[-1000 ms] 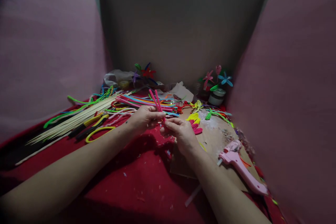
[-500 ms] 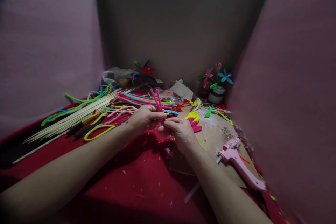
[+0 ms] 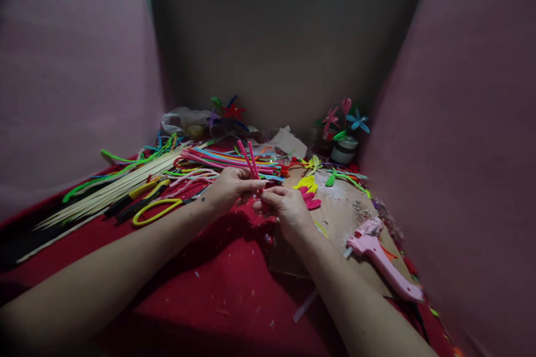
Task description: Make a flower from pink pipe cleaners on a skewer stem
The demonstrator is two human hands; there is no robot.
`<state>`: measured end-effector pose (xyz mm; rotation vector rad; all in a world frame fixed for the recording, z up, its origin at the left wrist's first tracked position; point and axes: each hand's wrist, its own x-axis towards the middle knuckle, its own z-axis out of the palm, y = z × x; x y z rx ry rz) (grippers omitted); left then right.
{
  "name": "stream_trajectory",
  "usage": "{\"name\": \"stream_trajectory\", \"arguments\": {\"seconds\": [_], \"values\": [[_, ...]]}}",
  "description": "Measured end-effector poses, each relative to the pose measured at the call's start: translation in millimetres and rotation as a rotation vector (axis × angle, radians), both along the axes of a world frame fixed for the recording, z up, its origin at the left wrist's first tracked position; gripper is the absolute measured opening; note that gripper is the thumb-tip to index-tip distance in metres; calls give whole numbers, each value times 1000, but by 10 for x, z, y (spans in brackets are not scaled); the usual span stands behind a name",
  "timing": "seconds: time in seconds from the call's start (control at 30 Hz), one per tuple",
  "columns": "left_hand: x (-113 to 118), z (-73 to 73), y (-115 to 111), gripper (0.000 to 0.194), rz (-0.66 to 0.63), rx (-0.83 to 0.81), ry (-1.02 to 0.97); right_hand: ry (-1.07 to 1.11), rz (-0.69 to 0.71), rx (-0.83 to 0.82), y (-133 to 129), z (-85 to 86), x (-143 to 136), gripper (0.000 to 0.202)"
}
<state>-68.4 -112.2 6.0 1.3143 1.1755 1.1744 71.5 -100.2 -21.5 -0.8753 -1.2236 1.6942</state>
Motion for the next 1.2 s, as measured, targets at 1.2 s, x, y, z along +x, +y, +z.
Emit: {"name": "stream_trajectory", "arguments": {"seconds": [1.2], "values": [[-128,7,85,7,-50,543,376,50,-36,-24,-4,47,11,15]]}}
